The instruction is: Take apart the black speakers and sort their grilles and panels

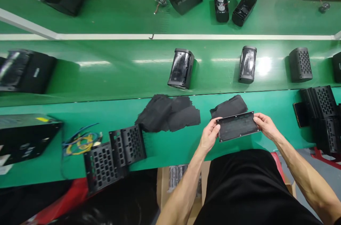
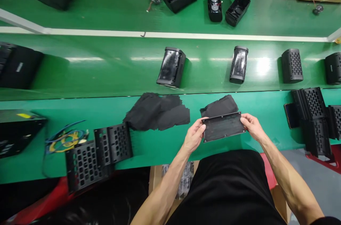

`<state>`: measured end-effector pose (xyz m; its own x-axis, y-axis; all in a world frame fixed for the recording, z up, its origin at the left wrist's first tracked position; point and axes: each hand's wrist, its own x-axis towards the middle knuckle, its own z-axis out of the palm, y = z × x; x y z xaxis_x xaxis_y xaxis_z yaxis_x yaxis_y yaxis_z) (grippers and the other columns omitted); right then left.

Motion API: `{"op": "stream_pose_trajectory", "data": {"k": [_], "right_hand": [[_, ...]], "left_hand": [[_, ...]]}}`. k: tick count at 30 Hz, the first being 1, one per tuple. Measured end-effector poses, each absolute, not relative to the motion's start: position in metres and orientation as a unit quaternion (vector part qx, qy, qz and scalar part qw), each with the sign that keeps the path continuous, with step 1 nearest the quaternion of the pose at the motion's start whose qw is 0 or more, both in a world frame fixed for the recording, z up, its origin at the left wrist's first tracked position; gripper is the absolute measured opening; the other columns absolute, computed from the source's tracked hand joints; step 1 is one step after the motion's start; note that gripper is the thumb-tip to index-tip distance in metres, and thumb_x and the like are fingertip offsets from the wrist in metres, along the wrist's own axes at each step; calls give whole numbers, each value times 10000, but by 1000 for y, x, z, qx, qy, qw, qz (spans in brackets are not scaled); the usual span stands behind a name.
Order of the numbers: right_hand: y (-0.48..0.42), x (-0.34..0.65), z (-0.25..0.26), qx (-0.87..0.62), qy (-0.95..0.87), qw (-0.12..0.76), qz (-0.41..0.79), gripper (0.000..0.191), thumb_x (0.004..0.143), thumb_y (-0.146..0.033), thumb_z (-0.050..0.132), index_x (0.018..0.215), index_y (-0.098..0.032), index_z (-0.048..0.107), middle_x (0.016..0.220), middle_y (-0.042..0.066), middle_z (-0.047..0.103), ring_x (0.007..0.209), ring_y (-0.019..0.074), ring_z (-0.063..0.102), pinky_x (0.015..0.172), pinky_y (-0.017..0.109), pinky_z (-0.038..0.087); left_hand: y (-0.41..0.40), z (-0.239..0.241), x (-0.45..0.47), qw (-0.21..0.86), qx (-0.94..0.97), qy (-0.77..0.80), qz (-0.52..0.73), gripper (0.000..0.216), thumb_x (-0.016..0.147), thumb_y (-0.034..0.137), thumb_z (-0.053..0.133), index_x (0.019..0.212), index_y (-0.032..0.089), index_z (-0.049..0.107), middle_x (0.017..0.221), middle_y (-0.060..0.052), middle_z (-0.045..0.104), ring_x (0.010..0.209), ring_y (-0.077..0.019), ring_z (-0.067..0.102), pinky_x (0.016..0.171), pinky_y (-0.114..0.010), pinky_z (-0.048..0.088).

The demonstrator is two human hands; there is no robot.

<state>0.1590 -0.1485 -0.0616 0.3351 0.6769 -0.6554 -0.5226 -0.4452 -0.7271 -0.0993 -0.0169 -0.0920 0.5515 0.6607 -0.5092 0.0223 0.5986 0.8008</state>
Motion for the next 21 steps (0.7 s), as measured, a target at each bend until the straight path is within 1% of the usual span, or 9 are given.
{"op": "stream_pose_trajectory", "data": {"k": [5,9,10,12,14,15,17,21], "right_hand": [[-144,162,-62,-655,-102,501,557,537,716,-683,887,955,-221,750,749,4,715,588,148,583,578,287,494],[-140,163,-61,-677,-133,493,529,538,752,-702,844,971,-219,751,719,-10,671,574,135,517,561,276,433],[-140,163,-60,-683,-141,492,522,539,757,-704,839,970,-217,752,716,-12,661,576,132,502,560,274,418],[-138,163,-59,-690,-154,489,510,544,762,-709,833,974,-213,756,726,-11,660,588,132,488,565,274,406],[-137,164,-57,-694,-162,489,504,542,767,-711,829,973,-214,760,738,-7,667,601,135,488,573,276,410],[-137,164,-57,-693,-162,488,505,535,769,-708,830,969,-216,761,738,-7,668,603,137,489,575,277,413],[-136,164,-55,-690,-155,489,511,518,768,-694,840,965,-221,762,747,-4,679,610,141,503,582,278,425],[-133,163,-55,-681,-142,503,513,526,720,-682,883,956,-230,757,831,24,737,676,175,588,641,301,485]], "left_hand": [[-14,-92,-99,785,402,427,199,621,858,604,776,1301,178,689,891,-24,693,671,-130,572,691,-268,524],[-12,-90,-100,775,416,429,204,594,880,597,756,1303,185,686,919,-30,694,708,-140,601,665,-254,515],[-11,-90,-101,772,423,426,205,586,881,587,761,1306,191,682,957,-41,706,749,-152,627,691,-261,529],[-10,-89,-102,764,441,420,212,580,869,559,786,1307,197,673,1064,-73,731,896,-195,683,798,-295,561],[-10,-89,-102,755,456,416,219,584,855,545,806,1300,193,666,1152,-103,740,1044,-243,696,913,-342,566],[-9,-89,-103,753,461,415,220,588,853,546,808,1298,191,664,1175,-113,741,1081,-256,695,943,-358,563],[-8,-88,-103,750,467,416,216,591,863,557,795,1304,187,659,1186,-118,743,1084,-259,698,951,-366,564],[-7,-87,-103,746,476,413,213,581,883,548,780,1321,187,656,1183,-113,745,1080,-253,700,947,-360,567]]}}
